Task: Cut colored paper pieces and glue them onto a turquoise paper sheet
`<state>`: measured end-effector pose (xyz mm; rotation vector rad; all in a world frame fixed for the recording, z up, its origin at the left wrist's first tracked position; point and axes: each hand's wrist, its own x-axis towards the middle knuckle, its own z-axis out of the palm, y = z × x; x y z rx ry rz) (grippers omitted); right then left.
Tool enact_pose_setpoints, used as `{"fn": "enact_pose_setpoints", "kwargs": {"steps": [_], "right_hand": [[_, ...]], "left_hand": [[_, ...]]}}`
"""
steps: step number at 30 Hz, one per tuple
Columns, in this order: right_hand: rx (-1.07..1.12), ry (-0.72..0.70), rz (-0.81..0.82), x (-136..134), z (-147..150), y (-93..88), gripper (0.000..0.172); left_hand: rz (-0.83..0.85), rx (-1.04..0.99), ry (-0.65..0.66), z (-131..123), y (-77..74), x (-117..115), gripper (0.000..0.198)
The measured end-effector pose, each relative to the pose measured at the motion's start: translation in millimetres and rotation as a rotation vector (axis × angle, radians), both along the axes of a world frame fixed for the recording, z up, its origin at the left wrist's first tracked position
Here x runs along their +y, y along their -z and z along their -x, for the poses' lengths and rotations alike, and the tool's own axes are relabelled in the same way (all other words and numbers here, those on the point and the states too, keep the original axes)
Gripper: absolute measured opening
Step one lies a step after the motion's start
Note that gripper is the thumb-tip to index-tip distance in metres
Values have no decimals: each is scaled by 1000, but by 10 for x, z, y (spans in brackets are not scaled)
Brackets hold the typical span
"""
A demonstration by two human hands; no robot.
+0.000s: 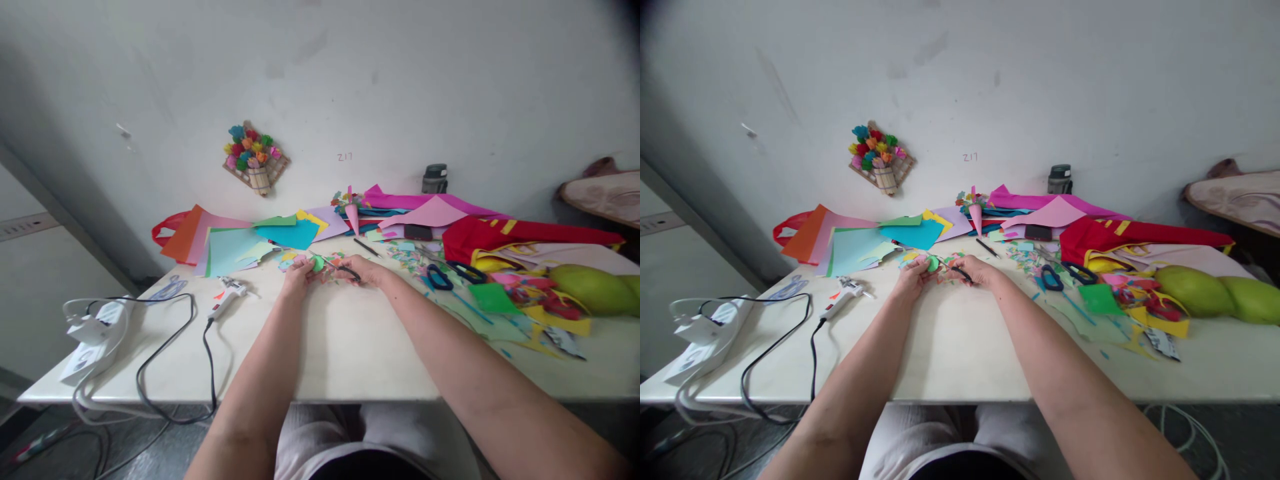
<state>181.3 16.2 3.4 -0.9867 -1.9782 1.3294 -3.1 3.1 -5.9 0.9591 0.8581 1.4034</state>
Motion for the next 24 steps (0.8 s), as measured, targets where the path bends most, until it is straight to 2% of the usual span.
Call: {"fn": "enact_pose_setpoints", "kwargs": {"steps": [17, 24], "right_hand": [[-12, 25, 44, -20, 18, -20, 25], [28, 4, 7, 40, 12, 40, 27]], "left_hand": [[-24, 11, 35, 16, 19, 15, 19], [-16, 20, 61, 6, 7, 5, 19]]}}
